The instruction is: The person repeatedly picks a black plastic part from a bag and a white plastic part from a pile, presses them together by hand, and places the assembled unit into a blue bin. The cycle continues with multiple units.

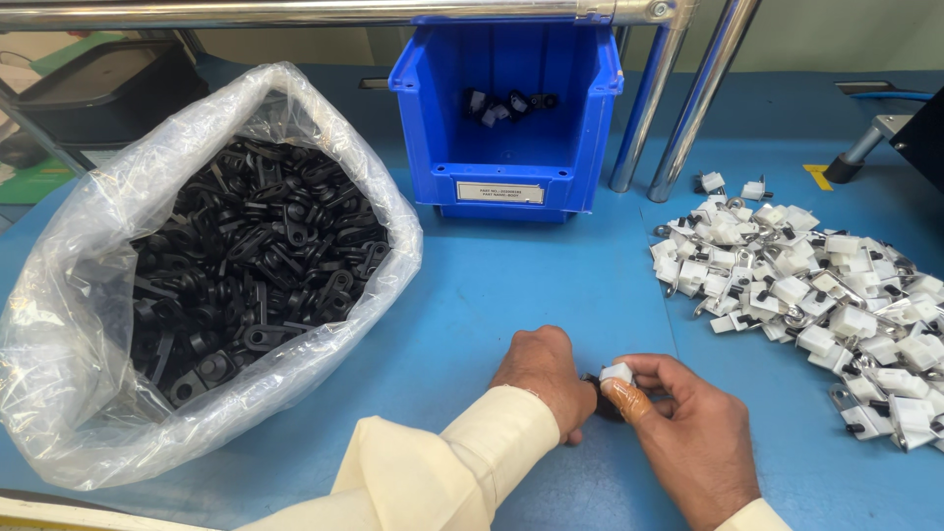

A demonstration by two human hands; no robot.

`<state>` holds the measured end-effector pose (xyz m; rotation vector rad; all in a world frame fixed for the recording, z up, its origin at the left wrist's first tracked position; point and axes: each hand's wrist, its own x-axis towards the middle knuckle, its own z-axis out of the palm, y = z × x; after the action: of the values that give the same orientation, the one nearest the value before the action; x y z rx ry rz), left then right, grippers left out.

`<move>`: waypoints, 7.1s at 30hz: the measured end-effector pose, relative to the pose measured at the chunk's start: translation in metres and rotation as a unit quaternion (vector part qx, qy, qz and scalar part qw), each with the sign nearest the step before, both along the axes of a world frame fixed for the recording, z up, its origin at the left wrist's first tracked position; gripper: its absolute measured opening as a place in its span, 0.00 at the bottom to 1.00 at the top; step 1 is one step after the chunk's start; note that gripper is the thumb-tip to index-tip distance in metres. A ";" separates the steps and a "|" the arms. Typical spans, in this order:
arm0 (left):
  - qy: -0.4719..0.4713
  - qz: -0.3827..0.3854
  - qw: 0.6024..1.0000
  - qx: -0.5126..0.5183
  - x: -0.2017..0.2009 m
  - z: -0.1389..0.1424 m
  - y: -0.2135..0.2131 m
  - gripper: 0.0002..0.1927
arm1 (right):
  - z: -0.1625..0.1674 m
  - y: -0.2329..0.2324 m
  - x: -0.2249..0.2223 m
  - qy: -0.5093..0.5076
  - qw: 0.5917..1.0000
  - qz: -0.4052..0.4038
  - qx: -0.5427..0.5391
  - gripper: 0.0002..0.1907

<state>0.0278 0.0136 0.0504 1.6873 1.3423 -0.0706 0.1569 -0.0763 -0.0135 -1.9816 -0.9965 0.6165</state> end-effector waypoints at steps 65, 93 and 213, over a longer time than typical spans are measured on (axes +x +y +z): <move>-0.105 0.108 0.987 -0.055 -0.011 -0.015 0.002 0.10 | -0.002 0.040 0.022 -0.042 0.977 0.211 -0.001 0.12; -0.180 0.161 0.965 0.101 -0.008 -0.037 -0.031 0.05 | 0.029 0.043 -0.002 0.080 0.974 0.132 -0.168 0.14; -0.381 0.262 0.877 -0.129 -0.138 -0.046 0.007 0.16 | 0.036 0.090 -0.078 0.197 0.973 0.072 0.099 0.13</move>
<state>-0.1097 0.0201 0.0043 0.9088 1.0565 0.6411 0.0794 0.0140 0.0226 -1.5422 -0.9181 0.9129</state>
